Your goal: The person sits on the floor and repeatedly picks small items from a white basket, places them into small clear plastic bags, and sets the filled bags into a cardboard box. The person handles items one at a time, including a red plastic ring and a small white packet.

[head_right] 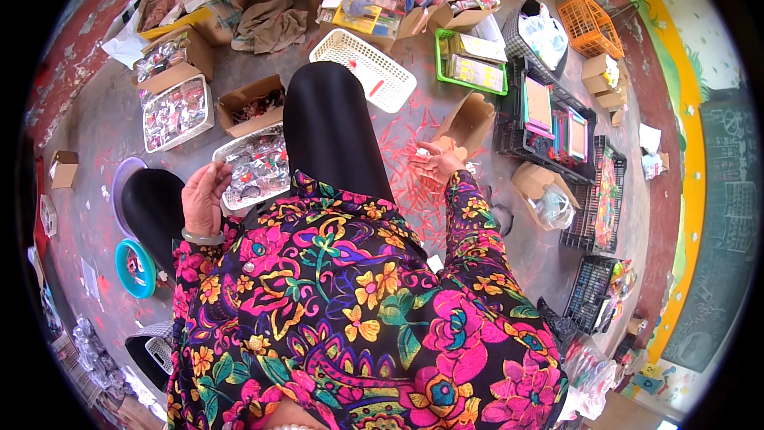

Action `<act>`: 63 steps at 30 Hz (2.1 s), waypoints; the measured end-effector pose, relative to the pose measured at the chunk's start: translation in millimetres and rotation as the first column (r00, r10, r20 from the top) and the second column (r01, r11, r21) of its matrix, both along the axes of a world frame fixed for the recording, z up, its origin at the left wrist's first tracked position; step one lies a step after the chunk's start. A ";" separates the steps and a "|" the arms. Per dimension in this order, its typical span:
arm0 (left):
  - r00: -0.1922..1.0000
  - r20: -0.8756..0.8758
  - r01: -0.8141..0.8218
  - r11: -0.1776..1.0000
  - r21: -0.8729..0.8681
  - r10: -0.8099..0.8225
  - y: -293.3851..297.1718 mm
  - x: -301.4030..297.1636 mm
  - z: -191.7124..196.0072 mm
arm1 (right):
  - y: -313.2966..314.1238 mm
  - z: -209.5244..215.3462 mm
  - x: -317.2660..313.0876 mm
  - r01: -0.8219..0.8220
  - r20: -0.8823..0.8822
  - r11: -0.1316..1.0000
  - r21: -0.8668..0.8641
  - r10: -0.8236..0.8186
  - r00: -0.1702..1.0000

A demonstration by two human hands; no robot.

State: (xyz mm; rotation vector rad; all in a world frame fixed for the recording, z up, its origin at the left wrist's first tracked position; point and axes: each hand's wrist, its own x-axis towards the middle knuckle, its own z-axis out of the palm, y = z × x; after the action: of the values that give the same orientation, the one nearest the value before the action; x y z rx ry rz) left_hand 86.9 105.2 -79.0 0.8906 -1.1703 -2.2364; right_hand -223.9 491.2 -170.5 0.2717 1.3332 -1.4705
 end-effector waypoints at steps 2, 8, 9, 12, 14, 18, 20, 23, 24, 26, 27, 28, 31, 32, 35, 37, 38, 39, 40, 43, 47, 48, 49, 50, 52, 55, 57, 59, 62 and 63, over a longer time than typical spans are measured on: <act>1.000 -0.001 0.001 1.000 -0.001 -0.001 0.7 -0.8 1.2 | 5.5 -8.3 -2.2 0.011 0.018 1.000 0.004 -0.011 1.000; 1.000 -0.003 0.003 1.000 0.002 -0.003 0.9 -1.6 0.3 | 17.2 -31.9 -3.1 -0.017 -0.017 0.971 0.238 0.022 1.000; 1.000 -0.005 0.000 1.000 0.002 0.000 1.0 -1.0 0.2 | 14.6 -28.6 0.3 -0.021 -0.017 0.950 0.311 0.028 0.999; 1.000 -0.004 -0.002 1.000 0.003 0.002 1.3 -1.2 0.8 | 17.8 -34.1 2.0 -0.040 0.025 0.952 0.305 0.033 0.999; 1.000 0.002 -0.005 1.000 0.003 0.005 1.5 -0.9 1.4 | 20.0 -34.7 3.0 0.030 0.032 0.972 0.233 -0.038 0.999; 1.000 0.006 0.003 1.000 0.010 -0.003 0.8 -1.3 -2.5 | 36.2 -34.1 2.4 0.248 0.000 0.969 -0.008 -0.248 0.969; 0.999 0.038 -0.013 1.000 0.017 0.013 3.0 -0.8 -2.6 | 52.3 -37.8 2.8 0.205 0.014 0.972 0.116 -0.208 0.978; 1.000 0.007 0.002 1.000 -0.002 -0.002 -0.7 -1.8 -1.2 | 52.8 -48.1 -8.5 -0.001 0.067 0.927 0.376 -0.026 0.997; 1.000 0.015 0.006 1.000 -0.004 -0.006 -1.1 -1.6 -0.7 | 50.5 -51.0 -12.8 -0.080 0.098 0.897 0.435 0.041 0.994; 1.000 0.014 0.006 1.000 0.001 -0.006 0.1 -0.5 -2.5 | 43.2 -55.2 -12.8 -0.156 0.137 0.880 0.449 0.105 0.985; 1.000 0.011 0.005 1.000 0.003 -0.006 -0.1 -1.1 -3.2 | 38.5 -54.3 -14.0 -0.180 0.145 0.884 0.431 0.129 0.981; 1.000 0.007 0.005 1.000 0.006 -0.005 0.0 -2.8 -2.7 | 34.1 -52.8 -16.1 -0.187 0.152 0.902 0.389 0.137 0.979; 1.000 0.010 -0.012 1.000 0.004 0.012 2.0 -0.3 1.7 | 2.4 -29.7 -17.8 -0.228 0.153 0.945 0.234 0.196 0.969; 1.000 0.006 -0.013 1.000 0.002 0.013 1.5 -0.5 1.8 | -1.9 -24.7 -17.3 -0.207 0.107 0.964 0.170 0.191 0.976; 1.000 -0.008 -0.008 1.000 0.004 0.009 1.6 -1.0 -0.4 | -16.5 -2.7 -17.7 -0.220 0.042 0.974 0.058 0.218 0.975; 1.000 -0.020 -0.019 1.000 0.010 0.019 2.1 2.2 -3.6 | -35.6 11.4 -17.2 -0.055 -0.217 0.986 0.155 0.089 0.972; 1.000 -0.023 -0.012 1.000 0.012 0.013 2.8 -2.1 -2.1 | -36.0 6.9 -25.2 0.050 -0.383 0.985 0.168 0.018 0.924; 0.999 -0.025 -0.026 1.000 0.012 0.026 3.6 -2.0 0.2 | -53.6 10.9 -26.0 0.139 -0.536 0.978 0.158 -0.033 0.844; 1.000 -0.006 -0.015 1.000 -0.004 0.015 5.0 -4.7 4.3 | -68.0 18.5 -29.7 0.232 -0.632 0.971 0.062 -0.142 0.762; 1.000 -0.001 -0.010 1.000 -0.003 0.010 5.7 -4.4 6.0 | -143.7 99.9 -3.8 0.236 -0.762 0.941 -0.244 -0.336 0.554; 0.999 -0.044 -0.027 0.999 0.026 0.028 7.0 -3.8 10.3 | -228.3 168.0 61.8 -0.262 -0.778 0.919 -0.295 -0.071 0.624; 0.998 -0.052 -0.033 0.999 0.027 0.034 6.6 -0.7 12.1 | -244.9 165.9 79.4 -0.385 -0.751 0.885 -0.262 0.063 0.657; 0.997 -0.064 -0.028 0.999 0.034 0.030 5.8 -0.7 12.4 | -259.4 164.6 93.7 -0.497 -0.720 0.837 -0.227 0.199 0.665; 0.997 -0.075 -0.029 0.999 0.034 0.032 5.2 -1.0 10.9 | -272.3 150.2 103.1 -0.588 -0.717 0.788 -0.183 0.302 0.628; 0.997 -0.079 -0.021 0.999 0.047 0.025 3.3 -2.3 9.6 | -290.7 126.6 115.0 -0.682 -0.657 0.714 -0.158 0.440 0.612; 0.999 -0.043 -0.030 0.998 0.051 0.032 3.0 0.7 10.8 | -303.3 124.4 130.7 -0.698 -0.571 0.697 -0.162 0.511 0.643; 0.998 -0.044 -0.034 0.998 0.046 0.036 4.1 1.2 10.9 | -305.7 123.5 130.9 -0.729 -0.520 0.672 -0.129 0.580 0.627; 0.998 -0.043 -0.032 0.998 0.045 0.034 5.0 1.6 13.0 | -304.0 117.6 134.9 -0.689 -0.544 0.710 -0.145 0.525 0.655; 0.997 -0.079 -0.014 0.996 0.088 0.021 6.3 -0.7 13.8 | -300.3 113.0 132.3 -0.645 -0.506 0.742 -0.184 0.491 0.709; 0.994 -0.107 -0.003 0.993 0.117 0.016 6.4 -2.4 15.4 | -299.2 111.8 131.4 -0.636 -0.494 0.743 -0.208 0.481 0.724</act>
State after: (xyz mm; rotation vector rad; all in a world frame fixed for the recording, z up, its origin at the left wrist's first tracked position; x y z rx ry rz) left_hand 84.5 111.7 -63.6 0.8071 -0.9941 -2.3335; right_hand -92.5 192.0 -58.7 -0.6925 1.2682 -1.2245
